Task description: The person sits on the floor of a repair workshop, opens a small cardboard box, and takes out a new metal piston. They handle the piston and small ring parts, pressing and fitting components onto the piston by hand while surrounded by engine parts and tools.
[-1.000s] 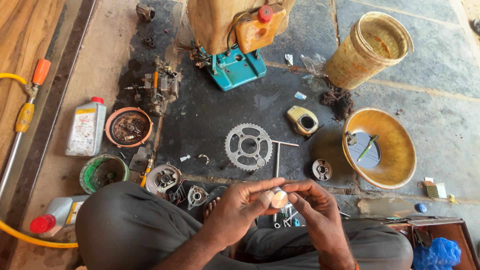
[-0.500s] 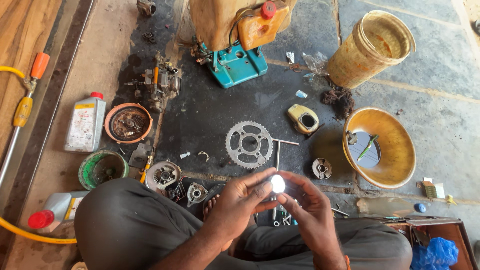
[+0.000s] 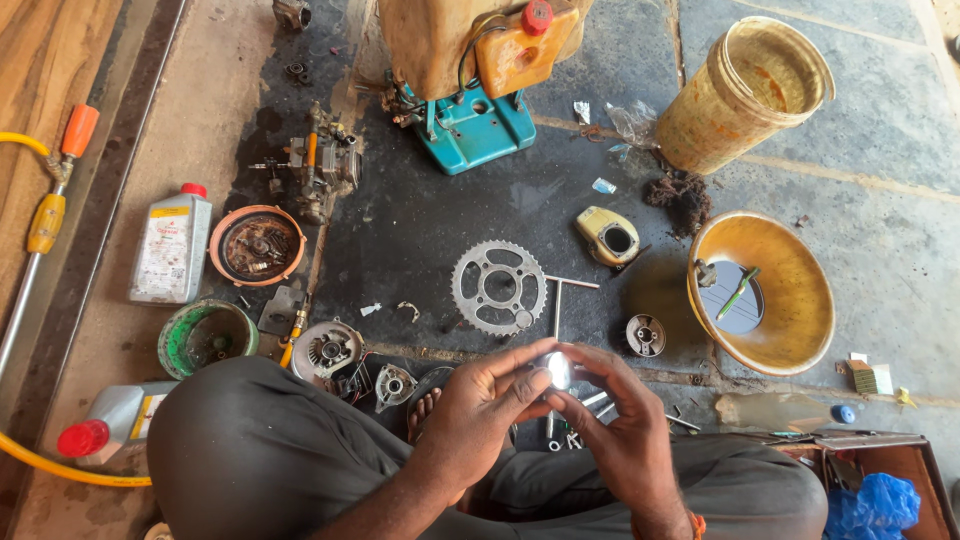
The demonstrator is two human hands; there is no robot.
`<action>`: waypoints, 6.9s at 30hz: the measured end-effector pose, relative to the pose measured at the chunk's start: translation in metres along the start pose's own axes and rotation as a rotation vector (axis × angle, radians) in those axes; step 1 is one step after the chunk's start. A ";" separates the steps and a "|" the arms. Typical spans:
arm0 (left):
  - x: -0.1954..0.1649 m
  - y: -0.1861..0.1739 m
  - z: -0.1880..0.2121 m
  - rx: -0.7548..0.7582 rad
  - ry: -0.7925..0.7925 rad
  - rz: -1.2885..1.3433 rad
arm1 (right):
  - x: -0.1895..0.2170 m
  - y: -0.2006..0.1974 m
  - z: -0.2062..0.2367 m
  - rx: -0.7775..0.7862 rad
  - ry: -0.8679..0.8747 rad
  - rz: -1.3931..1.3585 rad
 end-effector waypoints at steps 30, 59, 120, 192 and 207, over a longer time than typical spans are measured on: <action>-0.014 -0.002 0.003 -0.010 -0.022 -0.398 | -0.024 -0.009 0.002 0.127 0.208 -0.268; 0.000 -0.002 0.000 -0.008 -0.077 -0.251 | -0.034 -0.006 0.006 0.108 0.342 -0.484; -0.003 -0.030 -0.017 -0.241 0.176 -0.438 | -0.014 0.018 -0.028 -0.135 0.045 -0.033; -0.039 0.003 0.018 -0.298 0.369 -0.426 | 0.053 0.017 -0.006 -0.225 -0.149 0.224; -0.041 0.003 0.022 -0.361 0.478 -0.517 | 0.056 0.019 -0.004 -0.228 -0.183 0.271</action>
Point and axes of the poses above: each hand's wrist, its own z-axis away from the middle knuckle, its own y-axis out of the palm, x = y × z, the point moved 8 cm from there along -z, towards the middle knuckle, and after that the axes turned 6 degrees about -z, right-handed, at the moved point
